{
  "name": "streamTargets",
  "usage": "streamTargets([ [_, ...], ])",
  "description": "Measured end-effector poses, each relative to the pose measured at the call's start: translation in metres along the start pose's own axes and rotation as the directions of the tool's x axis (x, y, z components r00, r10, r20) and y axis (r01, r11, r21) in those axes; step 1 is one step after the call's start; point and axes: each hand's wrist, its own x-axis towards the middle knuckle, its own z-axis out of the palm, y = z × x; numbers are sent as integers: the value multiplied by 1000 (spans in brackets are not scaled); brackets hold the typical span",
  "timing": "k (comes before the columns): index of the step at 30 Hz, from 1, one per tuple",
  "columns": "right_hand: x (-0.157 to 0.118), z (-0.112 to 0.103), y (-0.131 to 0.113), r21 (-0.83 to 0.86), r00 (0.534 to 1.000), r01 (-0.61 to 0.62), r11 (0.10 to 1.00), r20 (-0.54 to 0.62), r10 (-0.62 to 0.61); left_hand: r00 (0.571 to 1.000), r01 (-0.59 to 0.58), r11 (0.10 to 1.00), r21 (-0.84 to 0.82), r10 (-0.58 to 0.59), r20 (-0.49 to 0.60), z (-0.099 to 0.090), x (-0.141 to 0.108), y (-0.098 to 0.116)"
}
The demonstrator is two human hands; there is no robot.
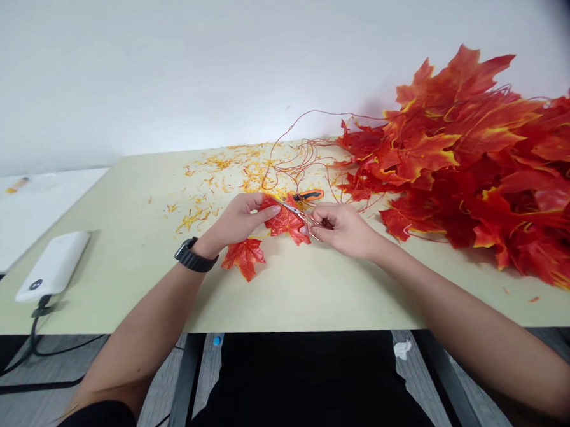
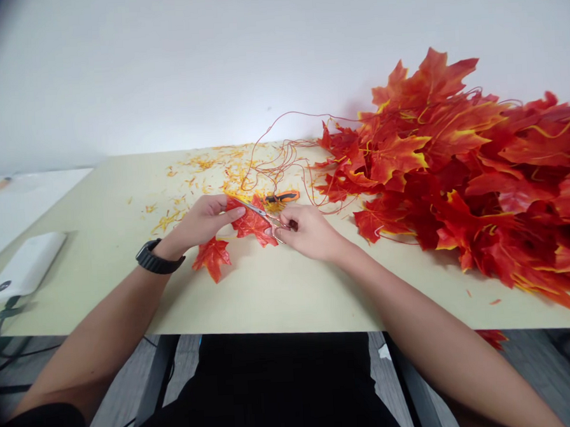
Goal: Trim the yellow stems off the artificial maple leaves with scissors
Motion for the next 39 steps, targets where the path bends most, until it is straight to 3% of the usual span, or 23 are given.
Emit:
streamTargets([
  [11,-1,4,5,77,999,-49,996,6,49,1000,10,988,-156,-11,-8,8,0,-1],
  [39,0,7,0,94,996,-77,993,54,72,999,20,984,-179,-14,30,9,1,0],
])
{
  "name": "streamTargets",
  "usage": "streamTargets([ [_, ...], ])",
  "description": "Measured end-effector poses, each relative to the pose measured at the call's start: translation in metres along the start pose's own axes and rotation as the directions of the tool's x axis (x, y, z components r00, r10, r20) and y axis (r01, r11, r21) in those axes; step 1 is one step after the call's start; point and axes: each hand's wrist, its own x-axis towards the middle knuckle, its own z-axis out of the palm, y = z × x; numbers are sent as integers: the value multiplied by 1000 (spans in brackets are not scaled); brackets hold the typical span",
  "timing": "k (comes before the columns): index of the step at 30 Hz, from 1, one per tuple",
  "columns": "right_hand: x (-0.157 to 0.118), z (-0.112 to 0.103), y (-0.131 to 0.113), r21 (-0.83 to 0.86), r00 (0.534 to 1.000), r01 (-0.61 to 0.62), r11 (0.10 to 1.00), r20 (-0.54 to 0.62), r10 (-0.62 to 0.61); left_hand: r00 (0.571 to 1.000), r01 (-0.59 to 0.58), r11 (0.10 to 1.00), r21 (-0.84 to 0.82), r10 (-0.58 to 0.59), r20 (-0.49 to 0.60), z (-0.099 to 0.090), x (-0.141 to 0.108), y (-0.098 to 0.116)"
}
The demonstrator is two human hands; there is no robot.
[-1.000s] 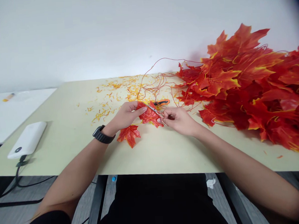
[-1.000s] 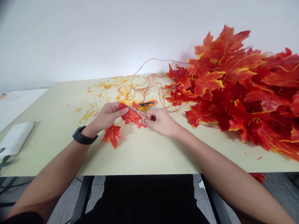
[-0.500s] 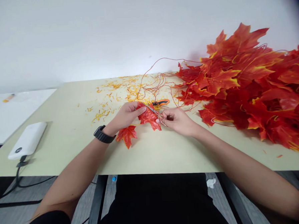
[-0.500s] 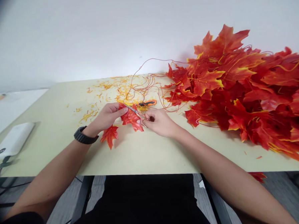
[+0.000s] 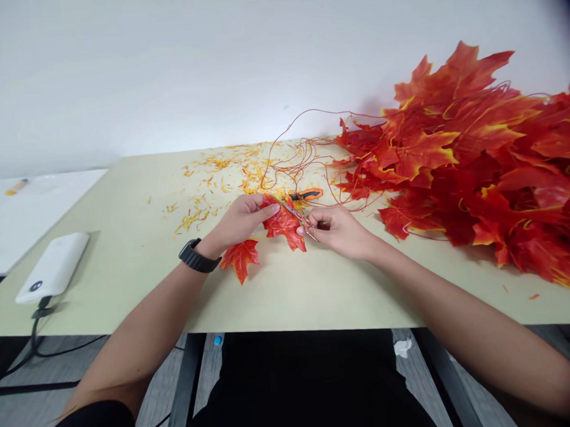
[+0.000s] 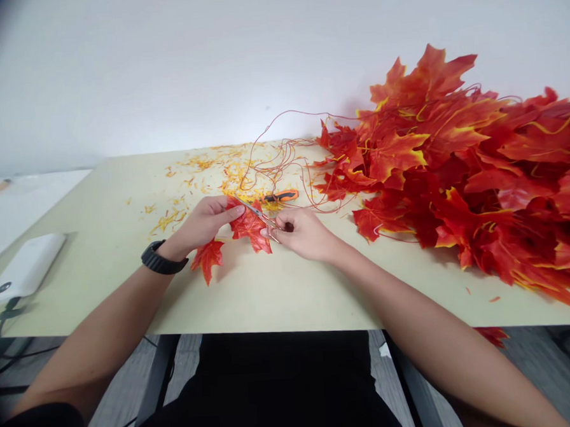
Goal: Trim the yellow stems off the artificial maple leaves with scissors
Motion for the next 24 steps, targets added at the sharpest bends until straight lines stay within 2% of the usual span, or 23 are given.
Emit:
streamTargets([
  [24,-1,-1,-2,50,999,-35,998,39,33,994,75,994,-77,-68,87,-3,0,-3],
])
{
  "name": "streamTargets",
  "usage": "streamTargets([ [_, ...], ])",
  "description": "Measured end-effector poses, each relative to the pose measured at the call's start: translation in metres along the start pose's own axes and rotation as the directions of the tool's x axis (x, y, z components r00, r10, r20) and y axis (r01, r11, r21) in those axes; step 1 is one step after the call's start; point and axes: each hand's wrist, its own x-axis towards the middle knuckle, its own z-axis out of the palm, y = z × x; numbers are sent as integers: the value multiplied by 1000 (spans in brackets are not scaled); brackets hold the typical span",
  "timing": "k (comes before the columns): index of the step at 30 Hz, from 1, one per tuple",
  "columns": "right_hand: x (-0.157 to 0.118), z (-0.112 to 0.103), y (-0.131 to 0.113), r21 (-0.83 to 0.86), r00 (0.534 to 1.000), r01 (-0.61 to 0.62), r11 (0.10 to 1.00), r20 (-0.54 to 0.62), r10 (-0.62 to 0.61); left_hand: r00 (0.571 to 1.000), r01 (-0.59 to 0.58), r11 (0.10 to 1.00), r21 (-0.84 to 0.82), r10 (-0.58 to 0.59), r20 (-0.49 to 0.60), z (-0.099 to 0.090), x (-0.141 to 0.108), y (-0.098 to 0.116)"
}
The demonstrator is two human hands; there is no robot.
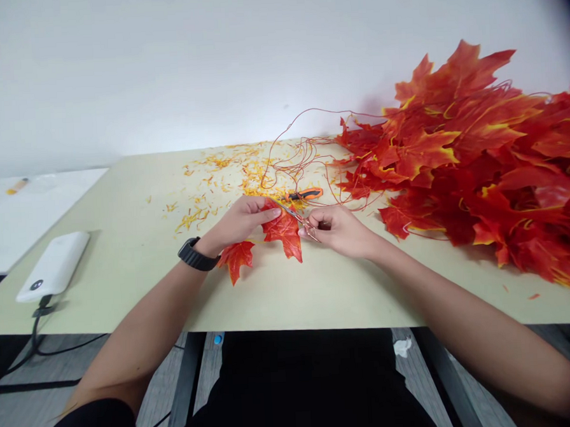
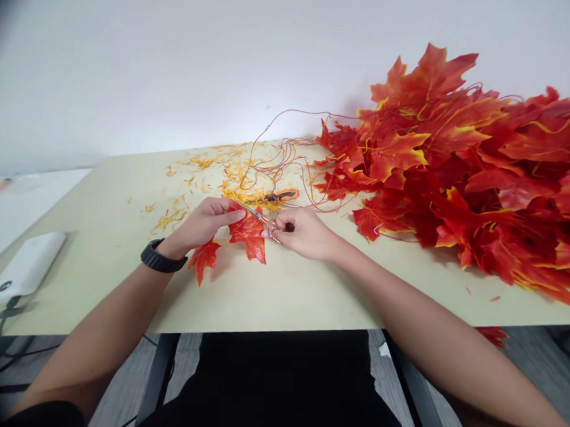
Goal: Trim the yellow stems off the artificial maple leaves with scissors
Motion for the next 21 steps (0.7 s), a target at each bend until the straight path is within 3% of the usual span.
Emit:
streamTargets([
  [10,-1,-1,-4,26,1000,-7,1000,23,6,999,9,1000,-22,-8,33,0,0,-2],
  [14,0,-2,-3,42,1000,-25,999,-17,26,998,-60,998,-9,59,-32,3,1,1],
  [21,0,-1,-1,65,998,-33,997,-50,36,972,-156,972,175,183,-149,8,2,6],
])
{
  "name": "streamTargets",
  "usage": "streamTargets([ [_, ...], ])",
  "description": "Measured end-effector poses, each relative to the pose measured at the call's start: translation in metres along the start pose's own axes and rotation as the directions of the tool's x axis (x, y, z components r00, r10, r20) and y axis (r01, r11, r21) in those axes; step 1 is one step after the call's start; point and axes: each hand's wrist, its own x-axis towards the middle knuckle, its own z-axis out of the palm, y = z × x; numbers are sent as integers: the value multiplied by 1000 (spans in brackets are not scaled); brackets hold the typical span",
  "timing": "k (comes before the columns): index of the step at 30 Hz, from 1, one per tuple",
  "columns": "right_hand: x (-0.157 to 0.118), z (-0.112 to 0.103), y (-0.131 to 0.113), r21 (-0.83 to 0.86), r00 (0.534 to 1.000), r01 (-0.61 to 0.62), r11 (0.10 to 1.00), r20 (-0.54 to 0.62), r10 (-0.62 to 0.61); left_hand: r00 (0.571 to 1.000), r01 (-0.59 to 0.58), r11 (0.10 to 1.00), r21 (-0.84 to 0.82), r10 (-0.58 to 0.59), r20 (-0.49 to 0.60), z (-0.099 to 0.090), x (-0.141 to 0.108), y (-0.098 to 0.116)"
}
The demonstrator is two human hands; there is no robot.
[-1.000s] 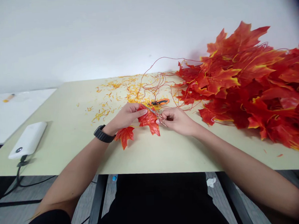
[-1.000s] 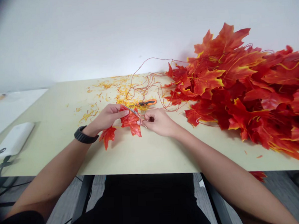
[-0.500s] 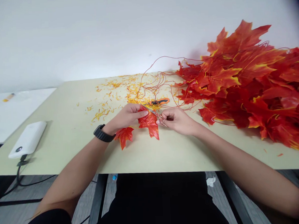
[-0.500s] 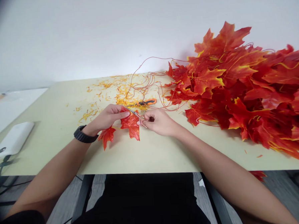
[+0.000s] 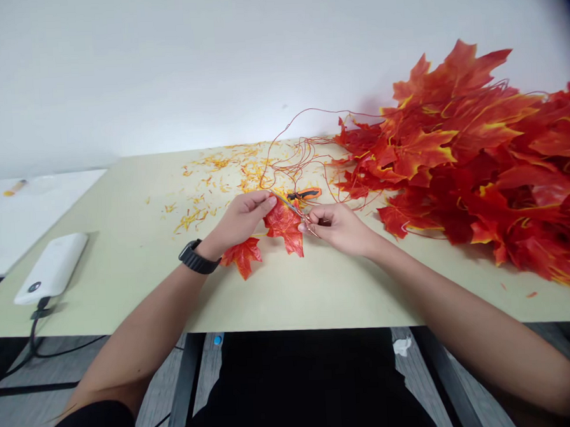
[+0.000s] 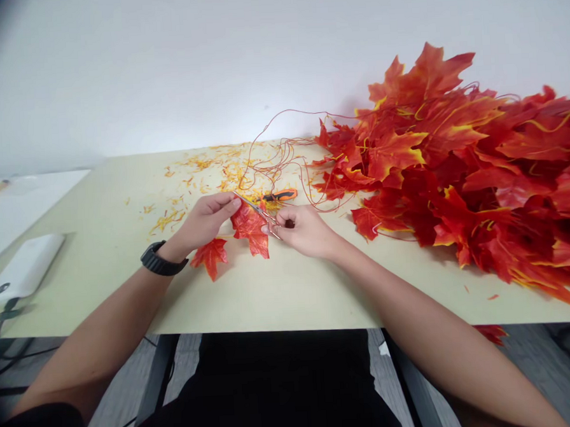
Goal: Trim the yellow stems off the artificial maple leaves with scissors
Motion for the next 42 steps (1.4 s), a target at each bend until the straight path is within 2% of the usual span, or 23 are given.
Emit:
streamTargets([
  [5,-1,1,-4,-12,1000,6,1000,-13,-6,1000,6,998,58,-5,-18,1,-1,0],
  [21,-2,0,-6,-19,1000,-1,1000,-13,0,999,28,997,75,-27,-19,1,0,2],
  [31,-1,1,-4,-1,1000,28,1000,-7,-28,999,38,997,69,-37,-15,-1,-1,3],
  [42,-2,1,-6,30,1000,-2,1000,10,1,998,54,998,35,-54,8,2,-2,1],
])
